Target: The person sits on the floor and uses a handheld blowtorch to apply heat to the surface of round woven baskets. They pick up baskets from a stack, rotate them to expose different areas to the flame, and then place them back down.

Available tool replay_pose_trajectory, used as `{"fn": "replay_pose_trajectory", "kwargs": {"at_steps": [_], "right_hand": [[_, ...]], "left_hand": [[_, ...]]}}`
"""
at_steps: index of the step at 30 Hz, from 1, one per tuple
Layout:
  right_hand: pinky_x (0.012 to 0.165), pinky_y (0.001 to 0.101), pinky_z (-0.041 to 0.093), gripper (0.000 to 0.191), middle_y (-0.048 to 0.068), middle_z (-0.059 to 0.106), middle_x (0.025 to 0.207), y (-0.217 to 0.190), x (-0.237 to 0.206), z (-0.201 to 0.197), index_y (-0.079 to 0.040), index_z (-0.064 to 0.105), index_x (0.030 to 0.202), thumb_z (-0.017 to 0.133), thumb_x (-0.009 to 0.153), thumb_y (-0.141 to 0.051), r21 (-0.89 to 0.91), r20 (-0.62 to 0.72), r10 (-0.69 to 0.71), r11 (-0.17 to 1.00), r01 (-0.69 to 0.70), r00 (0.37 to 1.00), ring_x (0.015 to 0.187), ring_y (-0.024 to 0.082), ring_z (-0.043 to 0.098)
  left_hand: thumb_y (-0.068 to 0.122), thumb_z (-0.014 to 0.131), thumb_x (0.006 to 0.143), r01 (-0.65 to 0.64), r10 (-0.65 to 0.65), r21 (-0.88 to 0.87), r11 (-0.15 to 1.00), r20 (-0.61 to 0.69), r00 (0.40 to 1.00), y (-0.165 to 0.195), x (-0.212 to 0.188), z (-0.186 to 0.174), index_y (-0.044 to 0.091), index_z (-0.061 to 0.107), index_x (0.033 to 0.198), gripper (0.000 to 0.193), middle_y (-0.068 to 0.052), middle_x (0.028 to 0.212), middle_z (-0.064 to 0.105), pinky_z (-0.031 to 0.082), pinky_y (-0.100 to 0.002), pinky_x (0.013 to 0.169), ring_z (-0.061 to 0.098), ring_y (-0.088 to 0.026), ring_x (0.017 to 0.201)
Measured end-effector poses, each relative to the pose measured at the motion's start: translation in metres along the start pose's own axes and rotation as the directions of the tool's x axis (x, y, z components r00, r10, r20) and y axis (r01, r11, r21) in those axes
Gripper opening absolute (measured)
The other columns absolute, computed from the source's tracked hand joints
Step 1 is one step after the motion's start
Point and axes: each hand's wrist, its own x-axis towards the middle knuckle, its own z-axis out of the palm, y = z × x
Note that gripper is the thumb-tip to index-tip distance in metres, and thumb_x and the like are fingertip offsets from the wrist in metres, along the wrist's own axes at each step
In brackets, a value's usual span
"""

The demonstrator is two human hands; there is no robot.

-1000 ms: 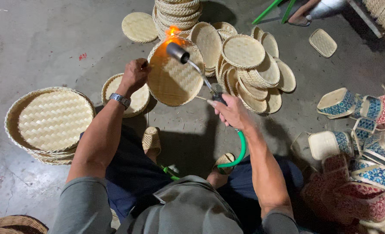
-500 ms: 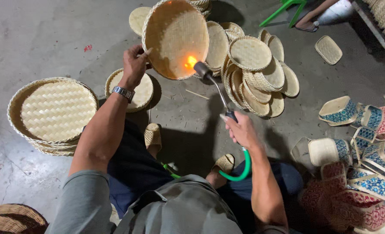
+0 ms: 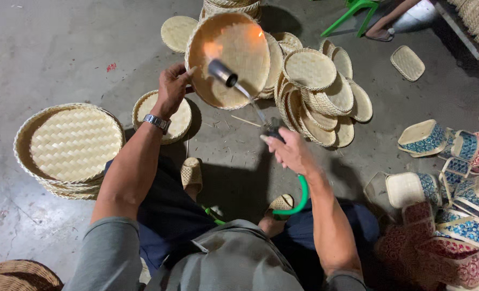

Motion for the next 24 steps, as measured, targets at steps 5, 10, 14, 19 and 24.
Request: {"fn": "replay_pose_trajectory", "kwargs": {"at_steps": [5,10,14,19,24], "right_hand": [[0.040,0.0241,0.045,0.027,0.001,0.063,0.068,-0.005,-0.016,-0.009,-0.008,0.068,0.094,0.065,0.095,-0.035,-0.137,-0.020,0.195,0.971,-0.196,0.981,0.048,0.007,0.055],[0.038,0.0255,0.043,0.027,0.000,0.059,0.069,-0.001,-0.001,-0.016,-0.005,0.064,0.093,0.066,0.097,-0.032,0.000,-0.230,0.117,0.993,-0.120,0.966,0.049,0.006,0.053],[0.038,0.0247,0.045,0.030,0.000,0.061,0.069,0.006,0.004,-0.021,-0.003,0.061,0.087,0.068,0.097,-0.031,0.014,-0.179,0.016,1.000,-0.014,0.984,0.050,0.006,0.054],[0.037,0.0244,0.042,0.025,0.000,0.058,0.069,0.011,0.004,-0.036,-0.005,0.057,0.088,0.071,0.095,-0.025,0.128,-0.352,-0.032,0.988,0.082,0.935,0.047,0.006,0.050],[0.039,0.0248,0.043,0.026,0.000,0.059,0.067,0.015,0.010,-0.049,-0.004,0.059,0.086,0.073,0.095,-0.023,0.098,-0.387,-0.024,0.993,0.067,0.922,0.049,0.006,0.052]], "left_hand": [[0.018,0.067,0.101,-0.085,0.084,-0.001,0.996,-0.104,0.991,0.007,0.009,-0.021,0.001,0.070,0.118,0.024,-0.003,0.098,0.073,0.065,-0.032,0.072,0.071,-0.012,0.083],[0.017,0.065,0.104,-0.078,0.081,0.055,0.995,-0.043,0.996,0.001,0.008,-0.022,-0.001,0.070,0.114,0.021,-0.004,0.095,0.070,0.062,-0.031,0.071,0.066,-0.011,0.081],[0.016,0.063,0.106,-0.020,0.021,0.070,0.997,-0.014,1.000,0.000,0.004,-0.017,-0.002,0.070,0.107,0.020,-0.003,0.090,0.070,0.060,-0.030,0.068,0.066,-0.011,0.077],[0.019,0.061,0.106,0.087,-0.086,0.122,0.989,-0.007,0.996,0.004,0.003,-0.024,-0.001,0.071,0.108,0.022,-0.001,0.088,0.072,0.059,-0.027,0.064,0.066,-0.009,0.073],[0.014,0.057,0.112,0.001,-0.022,0.385,0.923,0.049,0.999,-0.003,0.001,-0.017,-0.002,0.075,0.121,0.026,-0.004,0.089,0.060,0.039,-0.031,0.063,0.046,-0.011,0.075]]}}
